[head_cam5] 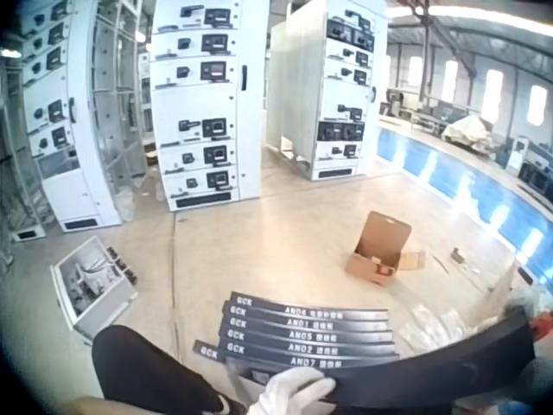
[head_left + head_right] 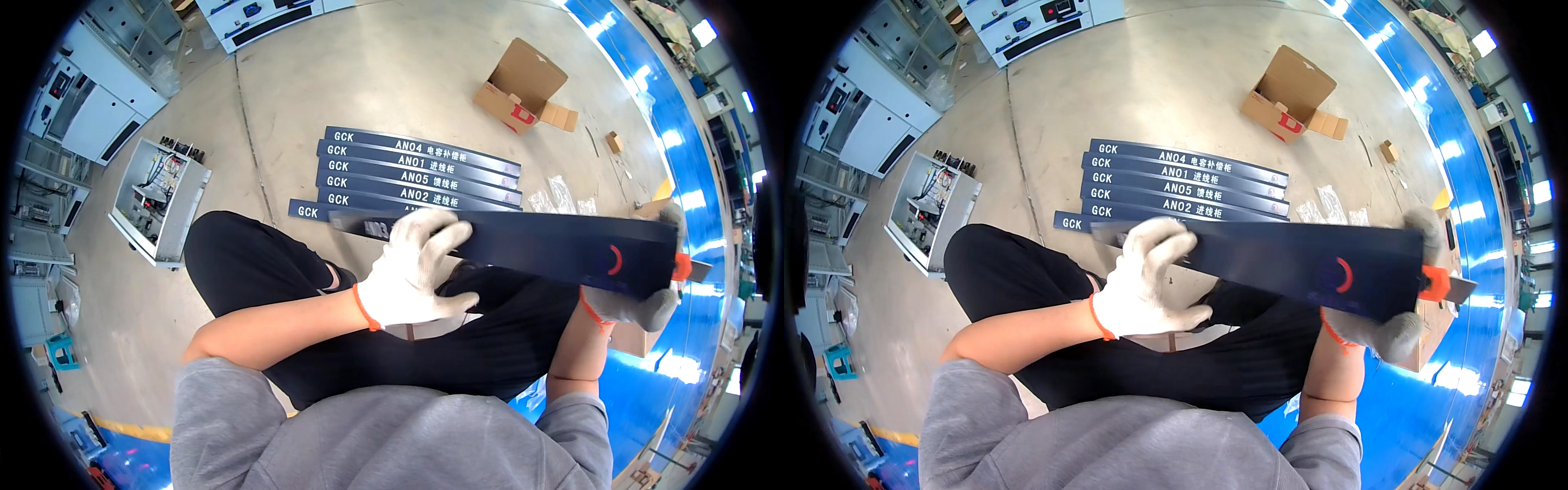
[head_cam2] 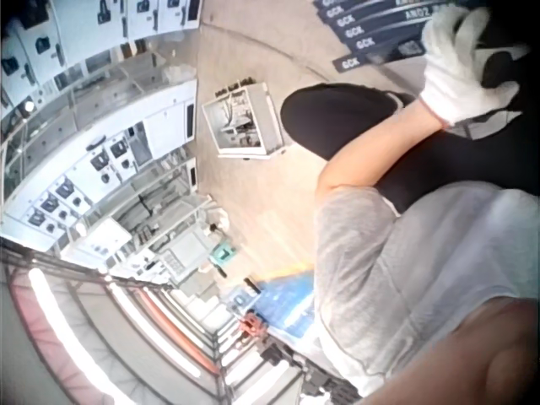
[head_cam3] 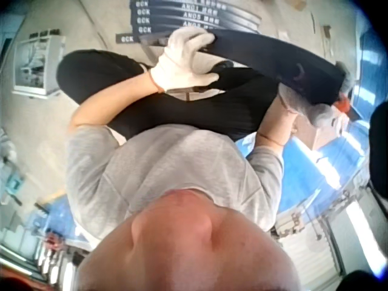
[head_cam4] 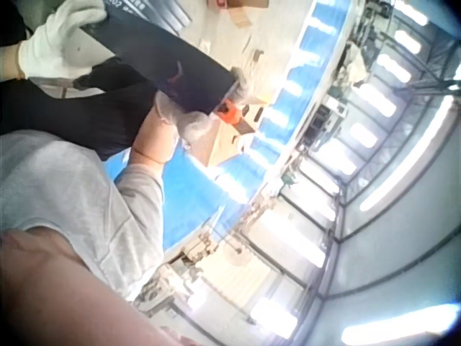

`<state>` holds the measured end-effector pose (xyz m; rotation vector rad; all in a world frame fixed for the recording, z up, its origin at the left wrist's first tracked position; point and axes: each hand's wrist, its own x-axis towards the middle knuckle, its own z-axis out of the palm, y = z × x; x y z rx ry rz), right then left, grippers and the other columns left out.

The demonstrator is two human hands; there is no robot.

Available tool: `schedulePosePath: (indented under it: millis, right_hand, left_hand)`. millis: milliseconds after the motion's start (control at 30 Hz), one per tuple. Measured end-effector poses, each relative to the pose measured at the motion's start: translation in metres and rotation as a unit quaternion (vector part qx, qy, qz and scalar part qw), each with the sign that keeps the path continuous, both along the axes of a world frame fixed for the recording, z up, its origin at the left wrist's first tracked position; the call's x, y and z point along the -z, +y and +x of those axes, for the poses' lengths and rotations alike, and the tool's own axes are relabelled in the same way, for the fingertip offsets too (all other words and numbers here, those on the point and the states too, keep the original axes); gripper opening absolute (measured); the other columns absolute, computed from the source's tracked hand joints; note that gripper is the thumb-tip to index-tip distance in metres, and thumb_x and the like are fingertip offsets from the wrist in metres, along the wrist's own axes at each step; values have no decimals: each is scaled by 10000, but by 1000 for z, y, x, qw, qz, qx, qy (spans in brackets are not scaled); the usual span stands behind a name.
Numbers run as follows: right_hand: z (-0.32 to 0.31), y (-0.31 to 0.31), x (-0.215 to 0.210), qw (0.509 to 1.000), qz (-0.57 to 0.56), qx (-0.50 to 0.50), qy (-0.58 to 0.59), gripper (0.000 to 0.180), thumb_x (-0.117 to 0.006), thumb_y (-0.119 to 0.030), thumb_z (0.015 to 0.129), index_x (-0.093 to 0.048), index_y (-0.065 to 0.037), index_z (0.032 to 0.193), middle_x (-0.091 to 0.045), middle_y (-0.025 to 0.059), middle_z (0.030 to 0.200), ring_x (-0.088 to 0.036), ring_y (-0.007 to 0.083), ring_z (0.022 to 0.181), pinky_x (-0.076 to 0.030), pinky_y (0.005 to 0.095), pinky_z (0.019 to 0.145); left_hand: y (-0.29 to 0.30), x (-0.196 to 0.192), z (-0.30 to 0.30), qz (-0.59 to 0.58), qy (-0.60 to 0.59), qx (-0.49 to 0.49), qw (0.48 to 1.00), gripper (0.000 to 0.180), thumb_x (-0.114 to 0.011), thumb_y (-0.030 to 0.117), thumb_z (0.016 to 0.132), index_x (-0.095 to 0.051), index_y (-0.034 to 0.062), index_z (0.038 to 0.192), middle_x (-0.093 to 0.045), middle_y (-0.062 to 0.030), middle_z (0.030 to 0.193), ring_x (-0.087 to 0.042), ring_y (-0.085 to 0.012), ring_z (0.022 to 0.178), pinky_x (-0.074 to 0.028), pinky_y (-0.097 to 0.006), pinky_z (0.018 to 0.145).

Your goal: The person sits on the floor and uses a utility knife to scrape adhesive labels off the edges of several dark rectangular metal plates. They handle the plates one at a time, scraping each edge, then placing the plate back on the floor.

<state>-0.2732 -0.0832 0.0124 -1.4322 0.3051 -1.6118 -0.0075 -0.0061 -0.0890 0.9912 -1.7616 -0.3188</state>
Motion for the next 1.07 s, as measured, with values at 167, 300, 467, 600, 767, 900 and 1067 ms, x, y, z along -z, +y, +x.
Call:
schedulePosePath:
  millis: [167, 300, 467, 600, 767, 900, 1067]
  right_hand:
    - [52, 2, 39, 974, 219, 48, -36, 854, -817, -564, 853, -466, -25, 1415, -594, 128, 1283, -656, 223, 1134, -555, 422, 1012]
    - [92, -5, 67, 985, 35, 51, 161, 693, -752, -200, 739, -501, -18, 1359, -548, 101, 1257, -597, 223, 1090, -500, 372, 994]
    - [87, -18, 40, 962, 14, 24, 271, 745, -739, -36, 672, -501, -8, 1377, -561, 109, 1293, -615, 192, 1133, -511, 331, 992]
    - [105, -19, 22, 974, 47, -12, 223, 812, -838, -79, 673, -498, -9, 1407, -578, 85, 1201, -616, 161, 1065, -499, 314, 968]
    - [126, -23, 2, 982, -24, -89, 166, 962, -794, -23, 644, -396, -2, 1519, -511, -6, 840, -485, 87, 717, -411, 258, 722]
    - [126, -31, -16, 973, 25, -204, 105, 893, -683, -209, 812, -305, 10, 1591, -495, -14, 775, -442, 80, 652, -380, 249, 636]
    - [137, -32, -12, 945, -48, -216, 242, 883, -537, -578, 1038, -245, -13, 1650, -513, 6, 739, -459, 99, 647, -413, 274, 649]
  left_hand:
    - [-35, -2, 16, -21, -30, -92, 995, 891, -887, 125, 648, -472, 19, 1430, -572, -219, 1306, -580, -407, 1203, -489, -467, 1026]
    - [-48, -2, 39, 65, -69, -63, 994, 759, -899, 108, 629, -591, 44, 1320, -665, -183, 1139, -673, -400, 1009, -561, -462, 886]
    - [-59, -14, 36, 17, -42, -55, 997, 861, -876, 72, 542, -548, 2, 1335, -667, -168, 1049, -660, -388, 894, -539, -452, 820]
    - [-61, -29, 33, -9, -4, -41, 999, 886, -907, 116, 545, -547, -12, 1344, -693, -183, 1116, -708, -375, 937, -583, -430, 826]
    - [-46, -60, 42, 62, 87, -28, 994, 929, -954, 143, 605, -486, -18, 1391, -696, -189, 1171, -749, -312, 968, -604, -397, 871]
    - [-33, -80, 49, 84, 167, 24, 982, 925, -925, 63, 676, -333, 19, 1385, -576, -126, 1223, -666, -224, 1062, -574, -373, 884]
    - [-23, -83, 52, 75, 118, 7, 990, 878, -918, 60, 705, -357, 54, 1380, -561, -108, 1186, -615, -182, 996, -556, -353, 871]
